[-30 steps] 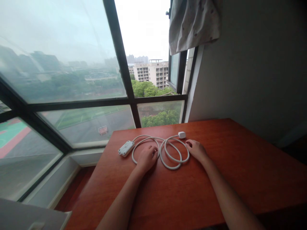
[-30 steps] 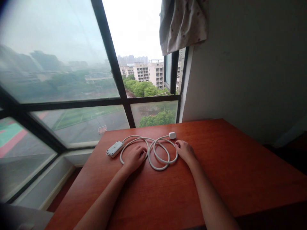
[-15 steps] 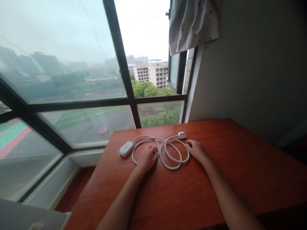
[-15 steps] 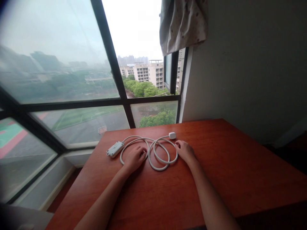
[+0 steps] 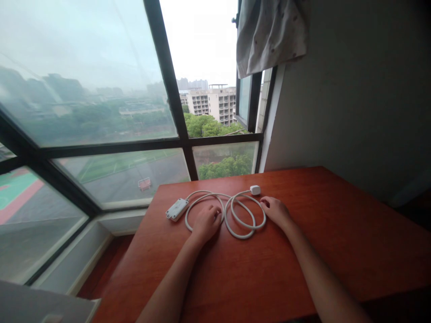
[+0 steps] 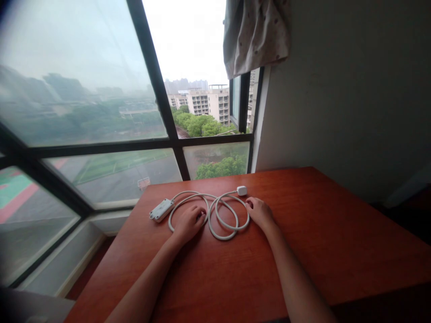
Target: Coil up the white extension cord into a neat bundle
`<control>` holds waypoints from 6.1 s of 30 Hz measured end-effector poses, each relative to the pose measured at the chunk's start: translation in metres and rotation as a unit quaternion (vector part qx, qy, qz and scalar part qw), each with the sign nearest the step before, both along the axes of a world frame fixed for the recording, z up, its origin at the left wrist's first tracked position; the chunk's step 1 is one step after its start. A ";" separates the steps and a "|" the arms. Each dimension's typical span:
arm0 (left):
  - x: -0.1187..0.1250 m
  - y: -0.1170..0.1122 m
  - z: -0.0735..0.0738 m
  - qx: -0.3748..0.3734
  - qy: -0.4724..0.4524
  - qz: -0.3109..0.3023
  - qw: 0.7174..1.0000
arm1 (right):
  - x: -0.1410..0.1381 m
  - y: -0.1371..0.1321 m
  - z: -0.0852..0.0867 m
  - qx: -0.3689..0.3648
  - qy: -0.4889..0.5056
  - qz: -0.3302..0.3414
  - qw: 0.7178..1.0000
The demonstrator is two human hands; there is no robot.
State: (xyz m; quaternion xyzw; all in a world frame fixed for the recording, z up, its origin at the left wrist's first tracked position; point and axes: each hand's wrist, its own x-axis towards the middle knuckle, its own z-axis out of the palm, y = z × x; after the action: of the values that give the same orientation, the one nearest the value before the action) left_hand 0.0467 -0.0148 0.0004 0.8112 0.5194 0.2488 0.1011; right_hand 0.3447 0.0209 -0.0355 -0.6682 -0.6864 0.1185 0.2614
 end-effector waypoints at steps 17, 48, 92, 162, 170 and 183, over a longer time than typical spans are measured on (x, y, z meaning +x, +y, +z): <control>0.000 0.000 -0.001 0.003 -0.002 0.000 1.000 | 0.000 0.000 0.000 -0.002 0.006 0.004 1.000; 0.001 -0.001 0.002 -0.011 -0.002 0.008 1.000 | 0.000 0.000 0.001 -0.002 0.001 0.004 1.000; -0.001 -0.001 -0.001 0.009 0.008 0.001 1.000 | 0.001 0.000 -0.002 0.011 0.000 0.006 1.000; 0.001 -0.003 0.005 -0.005 0.003 0.004 1.000 | -0.001 -0.003 0.004 -0.007 -0.002 0.005 1.000; 0.005 -0.005 0.005 -0.006 0.043 0.022 0.999 | -0.010 0.008 0.017 0.076 0.019 0.026 0.997; 0.005 -0.007 0.007 -0.008 0.064 -0.005 0.998 | -0.059 0.037 0.037 0.073 -0.148 0.154 0.974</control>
State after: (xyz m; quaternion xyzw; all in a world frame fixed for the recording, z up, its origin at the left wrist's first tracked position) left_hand 0.0517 -0.0217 0.0074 0.8273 0.5226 0.1919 0.0754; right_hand 0.2862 0.0576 0.0011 -0.5437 -0.8189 0.0071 0.1836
